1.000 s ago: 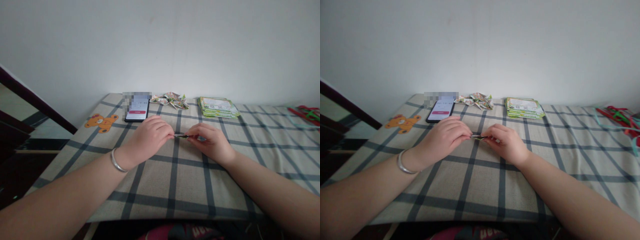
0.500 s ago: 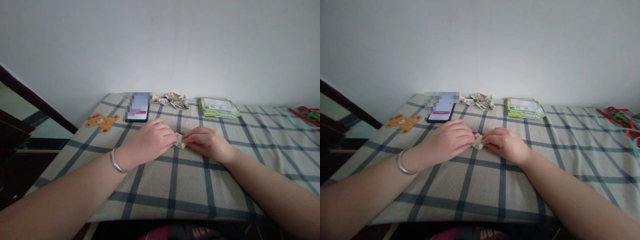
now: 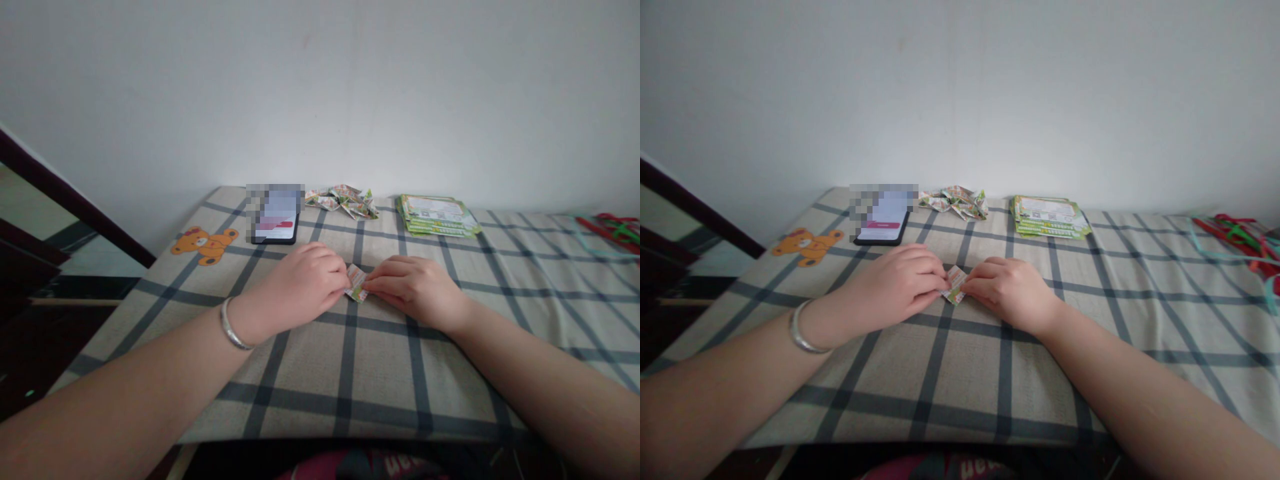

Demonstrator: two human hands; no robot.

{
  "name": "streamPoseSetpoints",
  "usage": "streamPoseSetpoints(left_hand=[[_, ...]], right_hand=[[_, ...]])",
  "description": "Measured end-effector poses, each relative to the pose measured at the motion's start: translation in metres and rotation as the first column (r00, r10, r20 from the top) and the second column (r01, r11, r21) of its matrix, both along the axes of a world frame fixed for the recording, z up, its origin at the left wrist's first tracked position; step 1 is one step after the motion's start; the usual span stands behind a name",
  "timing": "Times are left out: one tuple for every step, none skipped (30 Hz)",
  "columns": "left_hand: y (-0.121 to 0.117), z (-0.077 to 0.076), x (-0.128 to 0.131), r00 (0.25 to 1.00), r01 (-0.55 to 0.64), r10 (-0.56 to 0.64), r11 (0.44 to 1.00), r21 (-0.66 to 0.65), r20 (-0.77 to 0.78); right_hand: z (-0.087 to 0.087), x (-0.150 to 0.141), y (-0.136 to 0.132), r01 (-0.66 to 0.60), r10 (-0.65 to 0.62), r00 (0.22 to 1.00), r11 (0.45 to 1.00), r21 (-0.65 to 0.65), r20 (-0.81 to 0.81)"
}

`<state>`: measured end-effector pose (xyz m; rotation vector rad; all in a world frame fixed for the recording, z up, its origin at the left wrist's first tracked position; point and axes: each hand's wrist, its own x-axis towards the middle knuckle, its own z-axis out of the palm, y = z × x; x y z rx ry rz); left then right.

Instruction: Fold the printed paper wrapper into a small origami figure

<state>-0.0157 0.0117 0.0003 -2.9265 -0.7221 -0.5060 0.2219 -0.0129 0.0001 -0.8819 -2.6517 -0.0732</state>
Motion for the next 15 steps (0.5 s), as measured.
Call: streamPoseSetpoints(left_hand=[[-0.0007,0.0009,0.0004,1.0,-0.007,0.007,1.0,0.004,-0.003],[-0.0014,0.0017,0.0009,1.0,-0.015,0.015,1.0,0.01,-0.006],[-0.0022,0.0023,0.0012,1.0,-0.022,0.022,1.0,0.017,-0.007],[-0.0028,0.0028,0.0015,1.0,-0.03,0.03,0.999,0.026,-0.008],[-0.0034,0.0031,0.0017,0.999,-0.034,0.035,0.999,0.035,-0.01],[-0.0039,0.0031,0.0018,0.999,-0.039,0.04,0.998,0.044,-0.013],[-0.0044,0.0031,0.0018,0.999,-0.043,0.044,0.998,0.054,-0.016],[-0.0047,0.0029,0.0018,0.999,-0.047,0.048,0.997,0.061,-0.019],[-0.005,0.0027,0.0018,0.998,-0.051,0.053,0.996,0.067,-0.021],[-0.0053,0.0025,0.0017,0.998,-0.058,0.06,0.996,0.074,-0.02],[-0.0056,0.0024,0.0017,0.997,-0.067,0.069,0.994,0.081,-0.019],[-0.0059,0.0024,0.0018,0.997,-0.079,0.08,0.993,0.088,-0.018],[-0.0063,0.0026,0.0019,0.996,-0.09,0.092,0.991,0.094,-0.018],[-0.0067,0.0029,0.002,0.994,-0.102,0.104,0.99,0.1,-0.02],[-0.0072,0.0034,0.0022,0.993,-0.113,0.116,0.988,0.102,-0.024]], right_hand=[[-0.0001,-0.0001,0.0,0.003,-0.002,1.0,1.0,-0.002,0.002],[-0.0003,-0.0002,0.0001,0.005,-0.005,1.0,1.0,-0.004,0.005],[-0.0005,-0.0003,0.0002,0.008,-0.008,1.0,1.0,-0.004,0.007],[-0.0007,-0.0004,0.0003,0.011,-0.011,1.0,1.0,-0.003,0.009],[-0.0009,-0.0004,0.0004,0.016,-0.016,1.0,1.0,-0.001,0.011],[-0.0009,-0.0005,0.0005,0.022,-0.022,1.0,1.0,0.003,0.011],[-0.0009,-0.0004,0.0006,0.028,-0.028,1.0,1.0,0.005,0.011],[-0.0008,-0.0003,0.0006,0.034,-0.034,0.999,0.999,0.007,0.01],[-0.0005,-0.0002,0.0006,0.037,-0.037,0.999,0.999,0.008,0.012],[-0.0002,-0.0002,0.0005,0.039,-0.039,0.999,0.999,0.007,0.014],[0.0003,-0.0001,0.0004,0.041,-0.041,0.999,0.999,0.006,0.019],[0.0009,-0.0001,0.0001,0.044,-0.044,0.999,0.999,0.003,0.028],[0.0015,-0.0002,-0.0002,0.049,-0.049,0.998,0.999,0.002,0.04],[0.0021,-0.0003,-0.0005,0.056,-0.056,0.997,0.998,0.004,0.052],[0.0027,-0.0005,-0.0008,0.064,-0.064,0.996,0.998,0.006,0.063]])
